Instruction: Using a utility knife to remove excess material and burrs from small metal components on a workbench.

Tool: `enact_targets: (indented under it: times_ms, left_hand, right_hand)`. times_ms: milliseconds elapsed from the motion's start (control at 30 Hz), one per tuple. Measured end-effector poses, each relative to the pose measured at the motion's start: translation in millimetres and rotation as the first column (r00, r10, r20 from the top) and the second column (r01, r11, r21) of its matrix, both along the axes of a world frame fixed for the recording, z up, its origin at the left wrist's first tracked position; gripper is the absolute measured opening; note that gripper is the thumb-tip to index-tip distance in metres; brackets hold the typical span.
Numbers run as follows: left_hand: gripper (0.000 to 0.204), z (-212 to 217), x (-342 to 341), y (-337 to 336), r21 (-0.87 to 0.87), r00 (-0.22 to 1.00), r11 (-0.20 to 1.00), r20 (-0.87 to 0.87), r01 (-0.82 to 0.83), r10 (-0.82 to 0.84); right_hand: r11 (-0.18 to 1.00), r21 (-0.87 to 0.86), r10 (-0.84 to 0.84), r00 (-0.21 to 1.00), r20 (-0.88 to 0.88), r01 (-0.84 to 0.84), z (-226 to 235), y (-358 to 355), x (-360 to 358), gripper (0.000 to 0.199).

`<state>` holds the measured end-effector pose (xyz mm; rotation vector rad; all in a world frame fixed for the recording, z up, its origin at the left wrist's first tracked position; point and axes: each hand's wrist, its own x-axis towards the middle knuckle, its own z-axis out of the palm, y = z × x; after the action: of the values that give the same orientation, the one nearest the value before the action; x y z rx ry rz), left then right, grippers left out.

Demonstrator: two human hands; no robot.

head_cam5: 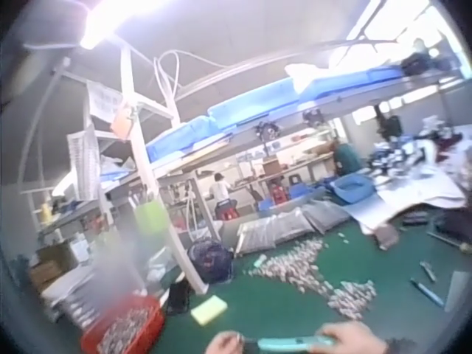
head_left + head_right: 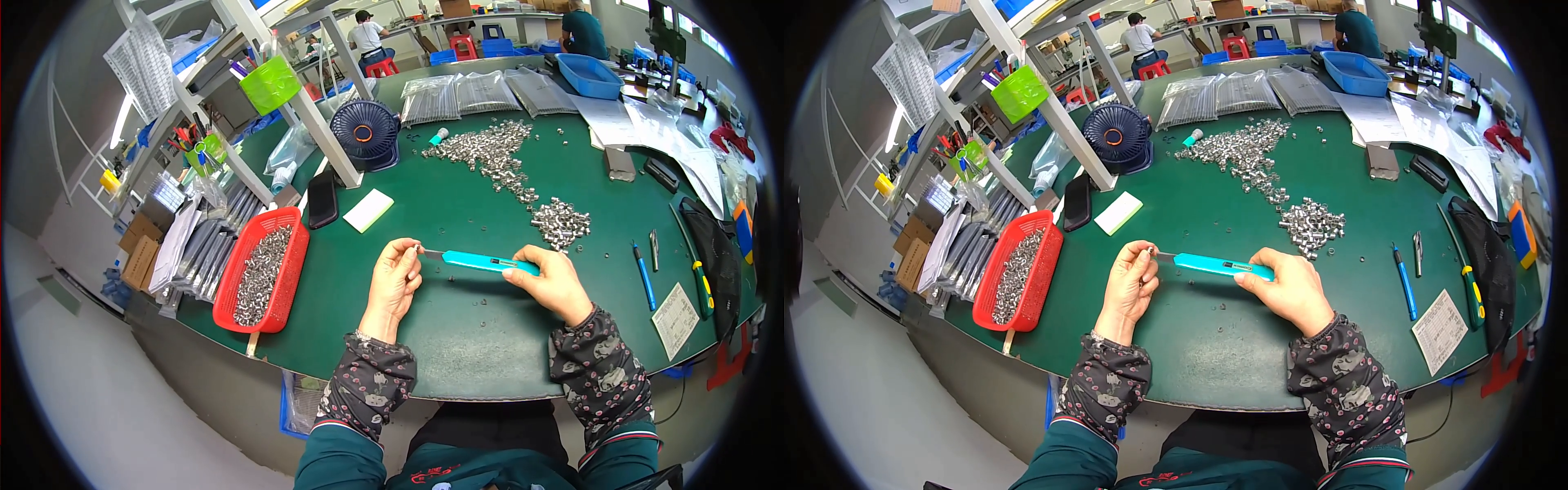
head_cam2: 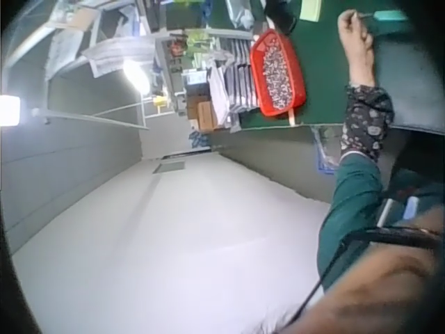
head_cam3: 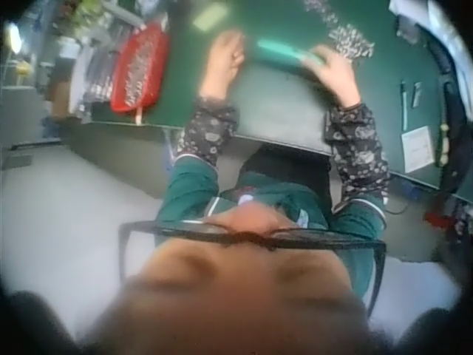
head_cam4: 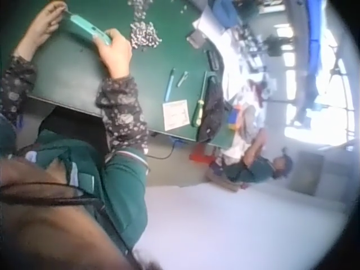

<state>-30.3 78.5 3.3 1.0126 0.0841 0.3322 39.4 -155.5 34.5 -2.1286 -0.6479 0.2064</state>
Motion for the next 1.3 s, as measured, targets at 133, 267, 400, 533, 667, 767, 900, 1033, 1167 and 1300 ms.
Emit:
enact_targets:
  times_ms: [133, 267, 400, 533, 667, 767, 900, 1033, 1167, 1300]
  left_hand:
    - [0.011, -3, 0, 1, 0.025, 1.0, 1.0, 0.016, 0.001, -0.001]
    - [0.012, -2, 0, 0, 0.043, 0.999, 0.999, 0.033, 0.002, -0.003]
    - [0.011, -2, -1, -1, 0.094, 0.999, 0.995, 0.048, -0.021, 0.017]
    - [0.011, 1, -1, -4, 0.131, 0.999, 0.99, -0.013, -0.048, 0.05]
    - [0.012, -3, 0, 0, 0.112, 0.997, 0.993, -0.053, -0.041, 0.047]
    - [0.012, -2, 0, 0, 0.054, 0.996, 0.998, -0.091, -0.018, 0.023]
    - [0.013, -4, -1, 4, -0.102, 0.993, 0.993, -0.094, 0.062, -0.071]
    - [0.013, -4, 0, 3, -0.141, 0.992, 0.984, -0.052, 0.106, -0.114]
    - [0.012, -2, -1, 2, -0.122, 0.995, 0.989, -0.04, 0.087, -0.092]
    - [0.013, -2, 0, 3, -0.101, 0.998, 0.993, -0.021, 0.064, -0.067]
  right_hand:
    - [0.999, 0.037, 0.026, 0.999, -0.018, -0.026, -1, 0, 0, 0.034]
    - [0.995, 0.075, 0.066, 0.995, -0.072, -0.061, -5, 1, 0, 0.034]
    - [0.992, 0.088, 0.106, 0.986, -0.131, -0.095, -12, 1, 5, 0.033]
    - [1.0, -0.005, 0.01, 0.998, -0.062, -0.01, -2, 2, -2, 0.032]
    - [0.997, 0.062, -0.06, 0.93, 0.363, 0.04, -4, 4, -9, 0.027]
    - [0.994, 0.099, -0.091, 0.813, 0.576, 0.041, -2, 7, -13, 0.024]
    - [0.986, 0.16, -0.144, 0.709, 0.69, 0.045, 0, 7, -12, 0.024]
    - [0.98, 0.192, -0.163, 0.726, 0.668, 0.045, 0, 4, -8, 0.024]
    - [0.988, 0.147, -0.128, 0.772, 0.623, 0.045, -2, 5, -8, 0.025]
    - [0.991, 0.129, -0.109, 0.782, 0.614, 0.037, -3, 4, -8, 0.025]
